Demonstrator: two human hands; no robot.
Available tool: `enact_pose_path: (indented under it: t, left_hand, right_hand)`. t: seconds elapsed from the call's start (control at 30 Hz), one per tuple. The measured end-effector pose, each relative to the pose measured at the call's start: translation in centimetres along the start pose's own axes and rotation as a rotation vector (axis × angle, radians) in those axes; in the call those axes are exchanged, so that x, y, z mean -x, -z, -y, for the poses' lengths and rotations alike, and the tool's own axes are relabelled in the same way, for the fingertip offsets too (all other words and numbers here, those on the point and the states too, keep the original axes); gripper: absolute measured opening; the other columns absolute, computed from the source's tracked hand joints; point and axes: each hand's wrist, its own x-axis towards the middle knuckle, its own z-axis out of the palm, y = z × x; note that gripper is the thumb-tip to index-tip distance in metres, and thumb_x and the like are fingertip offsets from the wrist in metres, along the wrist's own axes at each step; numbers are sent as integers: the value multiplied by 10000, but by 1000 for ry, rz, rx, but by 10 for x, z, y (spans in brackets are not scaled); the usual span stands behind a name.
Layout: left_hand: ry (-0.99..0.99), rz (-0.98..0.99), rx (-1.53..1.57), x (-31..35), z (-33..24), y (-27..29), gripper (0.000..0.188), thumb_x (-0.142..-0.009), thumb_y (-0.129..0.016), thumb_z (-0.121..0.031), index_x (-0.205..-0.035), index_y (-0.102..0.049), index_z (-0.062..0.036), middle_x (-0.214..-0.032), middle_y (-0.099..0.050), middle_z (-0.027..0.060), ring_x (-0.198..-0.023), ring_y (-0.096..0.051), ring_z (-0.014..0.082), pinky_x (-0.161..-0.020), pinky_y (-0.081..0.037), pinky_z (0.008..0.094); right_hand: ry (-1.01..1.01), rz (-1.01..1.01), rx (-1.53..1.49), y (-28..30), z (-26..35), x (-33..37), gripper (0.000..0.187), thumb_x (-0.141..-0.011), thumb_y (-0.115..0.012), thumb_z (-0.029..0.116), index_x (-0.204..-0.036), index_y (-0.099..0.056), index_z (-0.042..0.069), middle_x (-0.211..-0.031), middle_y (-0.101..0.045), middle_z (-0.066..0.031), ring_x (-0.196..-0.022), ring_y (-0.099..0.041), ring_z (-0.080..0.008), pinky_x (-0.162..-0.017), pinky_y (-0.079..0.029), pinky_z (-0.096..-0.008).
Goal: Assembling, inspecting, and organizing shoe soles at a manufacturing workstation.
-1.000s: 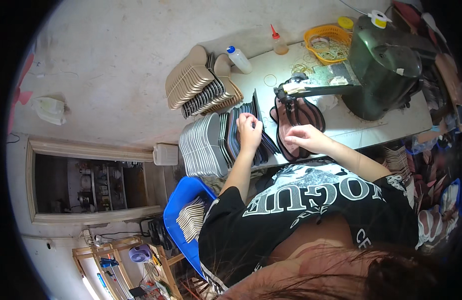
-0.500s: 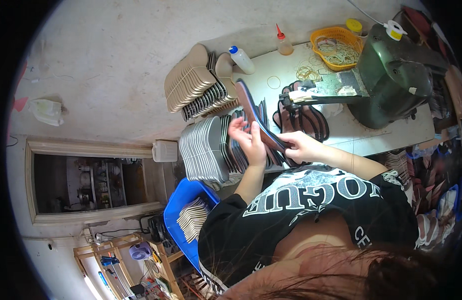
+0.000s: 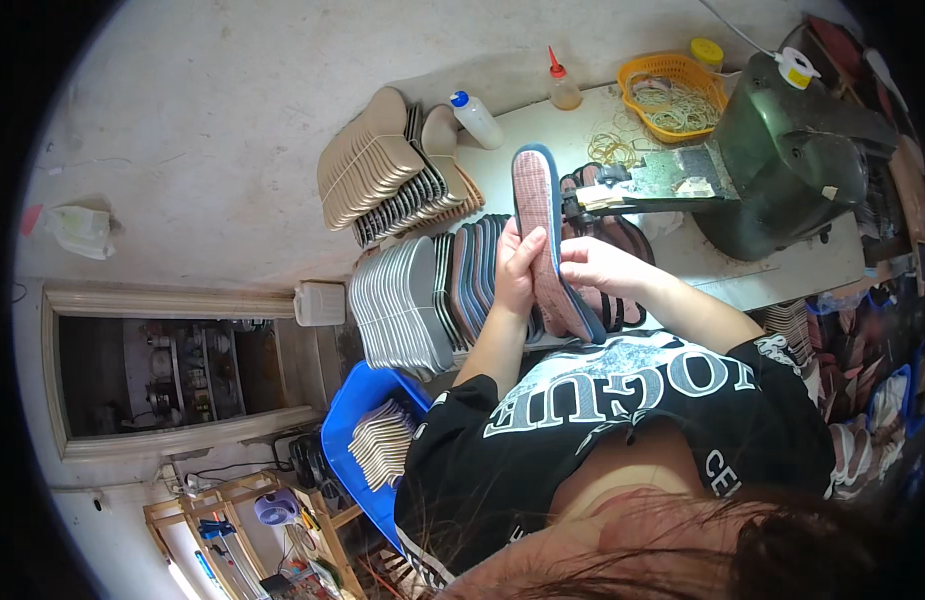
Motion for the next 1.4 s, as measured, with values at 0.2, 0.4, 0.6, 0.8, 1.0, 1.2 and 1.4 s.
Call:
enact_pose_path:
  t: [0.2, 0.4, 0.6, 0.8, 1.0, 1.2, 1.4]
  left_hand:
    - [-112, 110, -210, 11, 2, 17, 304, -822, -690, -119, -1080, -563, -19, -1001, -659, 73, -848, -625, 126, -783, -496, 263]
    - [-48, 40, 20, 19, 20, 23, 371, -824, -695, -184, -1113, -535, -13, -1034, -640, 85, -906, -601, 129, -841, -468, 274]
    - [-88, 60, -115, 21, 28, 24, 352, -832, -677, -182, -1110, -543, -13, -1023, -644, 79, -915, -601, 137, -847, -465, 282]
    - [-166, -5, -435, 12, 14, 19, 304, -834, -691, -170, -1062, -575, -4, -979, -666, 74, -860, -622, 117, -802, -489, 269]
    - [-73, -7, -757, 0, -1, 1, 545, -661, -847, -242, -1056, -592, 35, -950, -663, 86, -853, -625, 141, -798, -496, 281]
    - [-1, -174, -157, -16, 5, -5, 283, -838, -651, -68, -1097, -582, 22, -1018, -645, 76, -865, -629, 149, -792, -494, 283]
    - [-333, -135, -858, -69, 16, 15, 379, -821, -689, -119, -1126, -548, 57, -1020, -629, 122, -885, -619, 199, -806, -482, 294]
  right_hand:
    - [-217, 32, -2, 5, 31, 4, 256, -744, -768, 123, -884, -580, 20, -827, -619, -53, -740, -641, -126, -685, -559, -244]
    - [-122, 75, 26, 2, 38, 2, 239, -739, -756, 94, -878, -577, 18, -822, -619, -50, -754, -633, -116, -691, -565, -254]
    - [-203, 38, 150, 3, 36, 5, 227, -804, -726, 185, -921, -628, 16, -780, -630, -24, -693, -629, -97, -654, -549, -223]
    - [-199, -72, 322, -5, 47, 12, 322, -854, -673, 287, -705, -658, 3, -632, -598, -17, -560, -562, -74, -509, -480, -223]
    - [13, -326, 660, -9, 19, 21, 281, -831, -657, 251, -757, -653, -20, -592, -592, -60, -506, -523, -90, -505, -440, -266]
    - [-97, -179, 488, -4, 23, 32, 305, -832, -709, 211, -1023, -654, -19, -883, -664, -35, -819, -557, -74, -775, -466, -258]
    - [-2, -312, 257, 1, 4, 48, 322, -866, -659, 229, -1078, -644, -13, -976, -680, -61, -893, -593, -98, -825, -474, -276]
